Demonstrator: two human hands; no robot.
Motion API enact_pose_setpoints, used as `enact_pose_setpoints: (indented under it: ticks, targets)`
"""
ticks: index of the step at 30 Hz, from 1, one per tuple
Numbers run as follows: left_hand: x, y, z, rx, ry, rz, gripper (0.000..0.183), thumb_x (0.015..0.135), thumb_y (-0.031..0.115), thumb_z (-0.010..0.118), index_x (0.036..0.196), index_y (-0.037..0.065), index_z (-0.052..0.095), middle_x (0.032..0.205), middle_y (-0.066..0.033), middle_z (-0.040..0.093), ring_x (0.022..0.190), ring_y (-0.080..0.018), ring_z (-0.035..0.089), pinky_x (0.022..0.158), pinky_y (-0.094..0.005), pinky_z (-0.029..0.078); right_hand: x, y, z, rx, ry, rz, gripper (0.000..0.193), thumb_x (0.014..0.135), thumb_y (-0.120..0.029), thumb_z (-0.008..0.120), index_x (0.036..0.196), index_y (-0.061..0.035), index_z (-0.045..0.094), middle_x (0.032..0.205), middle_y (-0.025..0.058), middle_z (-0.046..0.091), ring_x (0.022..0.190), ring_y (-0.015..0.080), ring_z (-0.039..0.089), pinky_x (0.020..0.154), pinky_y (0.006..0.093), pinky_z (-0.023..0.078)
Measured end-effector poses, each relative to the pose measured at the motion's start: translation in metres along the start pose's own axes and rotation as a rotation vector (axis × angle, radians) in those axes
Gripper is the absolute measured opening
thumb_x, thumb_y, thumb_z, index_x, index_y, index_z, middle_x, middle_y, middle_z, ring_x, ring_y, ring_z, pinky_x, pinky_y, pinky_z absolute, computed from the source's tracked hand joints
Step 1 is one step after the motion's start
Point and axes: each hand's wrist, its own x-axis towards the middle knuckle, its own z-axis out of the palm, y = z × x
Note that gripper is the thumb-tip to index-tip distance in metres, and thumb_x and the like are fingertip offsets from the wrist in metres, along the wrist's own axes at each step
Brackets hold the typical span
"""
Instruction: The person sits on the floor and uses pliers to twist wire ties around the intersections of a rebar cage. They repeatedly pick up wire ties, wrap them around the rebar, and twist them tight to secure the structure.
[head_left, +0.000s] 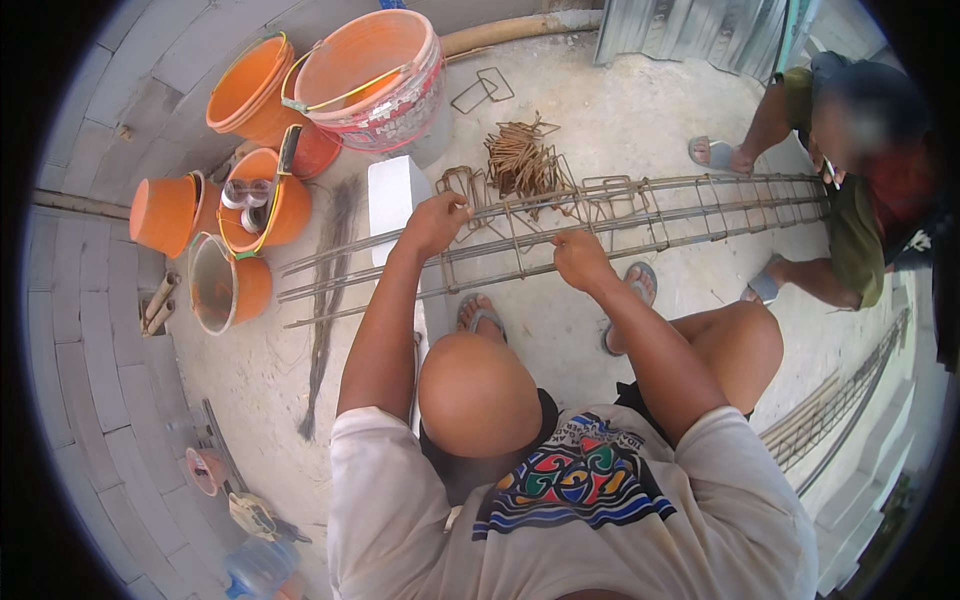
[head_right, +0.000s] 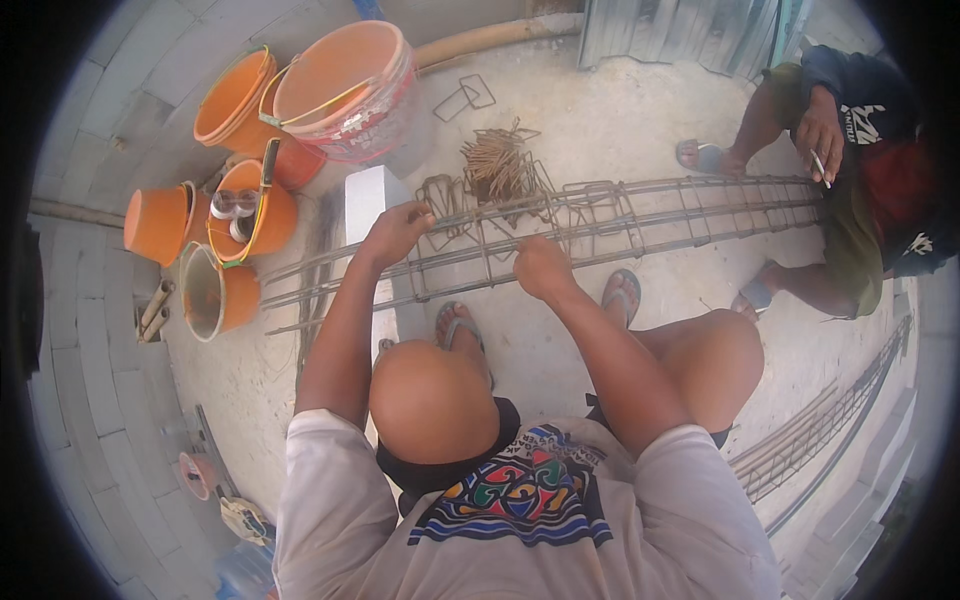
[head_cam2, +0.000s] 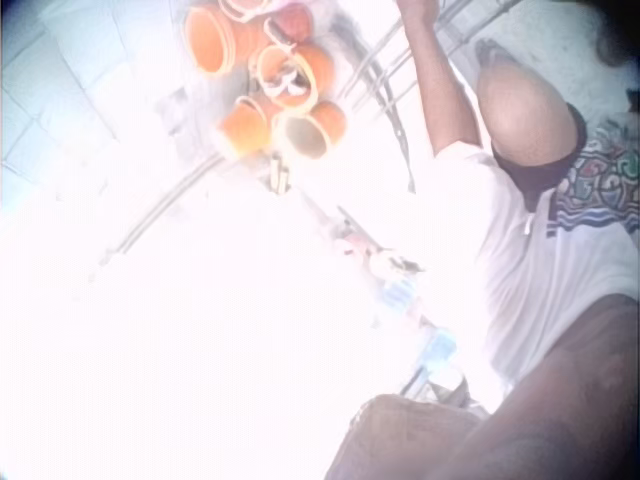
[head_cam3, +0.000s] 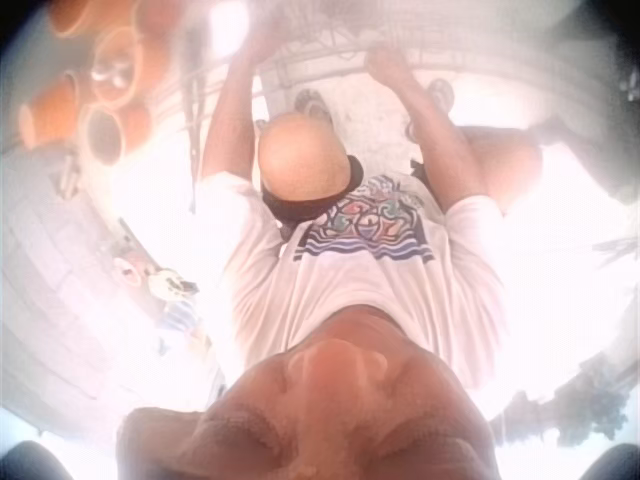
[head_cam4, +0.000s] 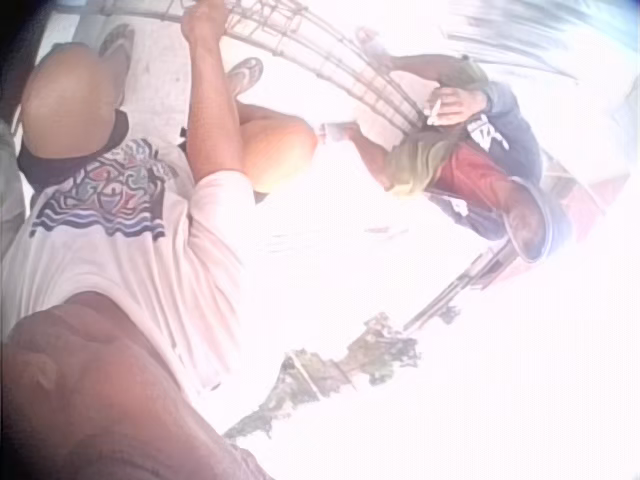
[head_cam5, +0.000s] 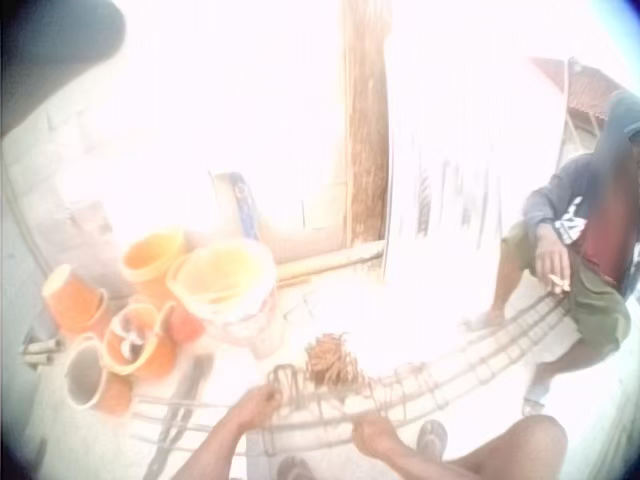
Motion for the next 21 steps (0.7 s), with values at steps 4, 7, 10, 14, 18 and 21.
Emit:
enact_pose_setpoints:
  ticks: [4, 7, 10, 14, 18, 21]
  targets:
    - [0.043, -0.015, 0.026, -0.015, -0.044, 0.029, 0.047, 0.095, 0.038, 0.057, 0.117, -0.002, 0.066, 0.114, -0.0248, 0.067, 0.109, -0.0376, 0.063, 0.096, -0.0428, 0.047, 0.045, -0.015, 0.014, -0.046, -0.102, 0.158, 0.026, 0.086, -0.009, 0.050, 0.094, 0.0059, 0.069, 0.102, 0.0291, 0.069, 0.100, 0.0448, 0.066, 0.089, 0.0507, 0.053]
    - [0.073, -0.027, 0.046, -0.027, -0.028, 0.050, 0.047, 0.094, 0.039, 0.057, 0.105, -0.005, 0.069, 0.103, -0.0278, 0.068, 0.103, -0.0416, 0.064, 0.091, -0.0450, 0.048, 0.056, -0.035, 0.014, -0.003, -0.048, 0.231, 0.024, 0.089, -0.011, 0.050, 0.087, 0.0037, 0.069, 0.093, 0.0305, 0.067, 0.092, 0.0476, 0.065, 0.085, 0.0525, 0.052]
    - [0.104, -0.033, 0.060, 0.042, -0.111, 0.032, 0.047, 0.094, 0.040, 0.057, 0.097, -0.005, 0.071, 0.100, -0.0269, 0.069, 0.099, -0.0425, 0.065, 0.088, -0.0457, 0.049, 0.077, -0.024, 0.032, 0.037, -0.086, 0.222, 0.026, 0.089, -0.015, 0.052, 0.097, 0.0024, 0.071, 0.103, 0.0272, 0.069, 0.099, 0.0446, 0.066, 0.089, 0.0511, 0.053]
    - [0.121, -0.019, 0.078, -0.081, -0.138, -0.020, 0.047, 0.091, 0.039, 0.061, 0.090, -0.007, 0.070, 0.092, -0.0273, 0.069, 0.089, -0.0430, 0.065, 0.084, -0.0453, 0.050, 0.083, -0.015, 0.048, 0.200, 0.052, 0.126, 0.027, 0.089, -0.018, 0.053, 0.102, -0.0032, 0.072, 0.103, 0.0230, 0.070, 0.099, 0.0423, 0.066, 0.089, 0.0484, 0.052]
    - [0.129, -0.046, 0.102, -0.365, 0.037, -0.149, 0.028, 0.088, 0.021, 0.069, 0.088, -0.006, 0.072, 0.078, -0.0119, 0.069, 0.074, -0.0170, 0.065, 0.068, -0.0340, 0.050, 0.085, -0.032, 0.048, 0.200, -0.018, 0.125, 0.026, 0.088, -0.018, 0.054, 0.097, -0.0028, 0.073, 0.099, 0.0233, 0.070, 0.098, 0.0420, 0.065, 0.088, 0.0483, 0.051]
    - [0.124, -0.028, 0.090, -0.646, -0.025, -0.252, 0.024, 0.088, 0.018, 0.069, 0.093, -0.006, 0.071, 0.083, -0.0098, 0.070, 0.074, -0.0176, 0.066, 0.070, -0.0295, 0.052, 0.093, -0.030, 0.041, 0.211, -0.074, 0.095, 0.024, 0.087, -0.017, 0.054, 0.087, -0.0011, 0.073, 0.095, 0.0246, 0.069, 0.095, 0.0432, 0.066, 0.086, 0.0498, 0.052]
